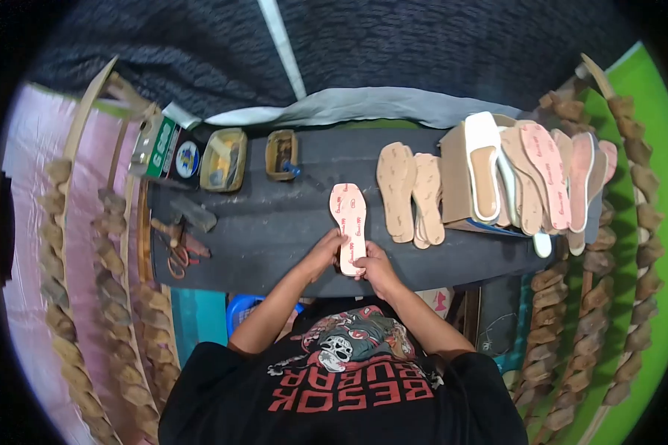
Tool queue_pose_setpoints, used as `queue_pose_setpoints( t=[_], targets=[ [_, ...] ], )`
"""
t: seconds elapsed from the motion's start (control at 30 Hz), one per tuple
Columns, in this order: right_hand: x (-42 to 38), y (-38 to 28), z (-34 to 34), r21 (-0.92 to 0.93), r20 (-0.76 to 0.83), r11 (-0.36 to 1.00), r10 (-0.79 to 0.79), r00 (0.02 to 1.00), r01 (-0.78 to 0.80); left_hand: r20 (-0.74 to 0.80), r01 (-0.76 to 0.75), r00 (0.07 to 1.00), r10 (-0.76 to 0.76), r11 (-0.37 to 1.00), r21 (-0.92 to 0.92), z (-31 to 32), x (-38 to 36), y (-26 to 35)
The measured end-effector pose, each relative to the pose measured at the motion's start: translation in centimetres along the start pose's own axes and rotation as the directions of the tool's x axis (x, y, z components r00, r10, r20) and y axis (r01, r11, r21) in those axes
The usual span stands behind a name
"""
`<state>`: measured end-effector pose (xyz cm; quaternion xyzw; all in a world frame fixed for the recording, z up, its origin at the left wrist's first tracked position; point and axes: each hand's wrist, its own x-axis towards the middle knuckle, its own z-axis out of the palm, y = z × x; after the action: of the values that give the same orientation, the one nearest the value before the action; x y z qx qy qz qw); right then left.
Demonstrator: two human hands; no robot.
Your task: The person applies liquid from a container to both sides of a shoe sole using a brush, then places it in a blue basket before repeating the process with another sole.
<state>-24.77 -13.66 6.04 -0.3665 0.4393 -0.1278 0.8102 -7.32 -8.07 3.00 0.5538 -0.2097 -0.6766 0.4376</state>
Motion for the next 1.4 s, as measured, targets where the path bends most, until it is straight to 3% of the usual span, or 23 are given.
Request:
queue_pose_setpoints(
  t=[0.13,0.2,0.3,0.47,0.57,0.63,0.77,0.93,1.07,1.17,1.23,1.4],
  targets=[
    [0.6,0.2,2.0,-0.089,0.143,0.996,0.027,0.989,-0.014,-0.198,-0.260,0.957,0.210,0.924,-0.279,-1.0,0.0,-0.8],
    [0.3,0.3,3.0,-0.083,0.170,0.996,0.033,0.985,-0.019,-0.180,-0.241,0.965,0.189,0.911,-0.335,-1.6,-0.4,-0.6],
    [-0.2,0.1,4.0,-0.071,0.211,0.997,-0.011,0.977,0.027,-0.114,-0.319,0.948,0.298,0.890,-0.325,-0.9,-1.0,0.7],
    [-1.3,-1.4,2.4,-0.062,0.237,0.997,-0.022,0.971,0.038,-0.064,-0.297,0.951,0.301,0.843,-0.448,1.3,-0.6,3.0],
    [-1.6,-2.2,0.3,-0.121,0.244,0.991,-0.030,0.969,0.061,0.167,-0.161,0.933,0.317,0.788,-0.595,2.1,0.6,2.6],
    [-2.2,-3.3,-0.7,-0.201,0.212,0.978,-0.018,0.977,0.062,0.109,-0.166,0.949,0.296,0.763,-0.624,2.9,2.4,1.9],
    [-1.2,-3.0,-3.9,-0.270,0.068,0.946,-0.167,0.984,0.179,-0.015,-0.182,0.975,0.220,0.763,-0.621,4.5,3.6,1.7],
    [1.3,-3.2,-5.9,-0.399,0.086,0.820,-0.412,0.907,0.410,-0.017,-0.183,0.969,0.247,0.664,-0.725,4.7,3.7,0.9],
    [3.0,-4.1,-4.5,-0.351,0.113,0.846,-0.387,0.915,0.401,-0.226,-0.279,0.960,0.163,0.540,-0.794,6.3,2.0,2.0],
    [4.3,-4.0,-2.7,-0.274,0.131,0.844,-0.443,0.887,0.462,-0.170,-0.351,0.925,0.340,0.592,-0.726,3.9,1.8,-0.9],
    [5.2,-4.5,-1.8,-0.308,0.139,0.796,-0.503,0.853,0.520,-0.215,-0.365,0.927,0.308,0.606,-0.706,3.3,1.3,-1.0],
    [7.5,-5.5,0.4,-0.380,0.184,0.778,-0.466,0.865,0.500,-0.213,-0.348,0.935,0.283,0.623,-0.701,1.3,0.1,-1.4]
  ],
)
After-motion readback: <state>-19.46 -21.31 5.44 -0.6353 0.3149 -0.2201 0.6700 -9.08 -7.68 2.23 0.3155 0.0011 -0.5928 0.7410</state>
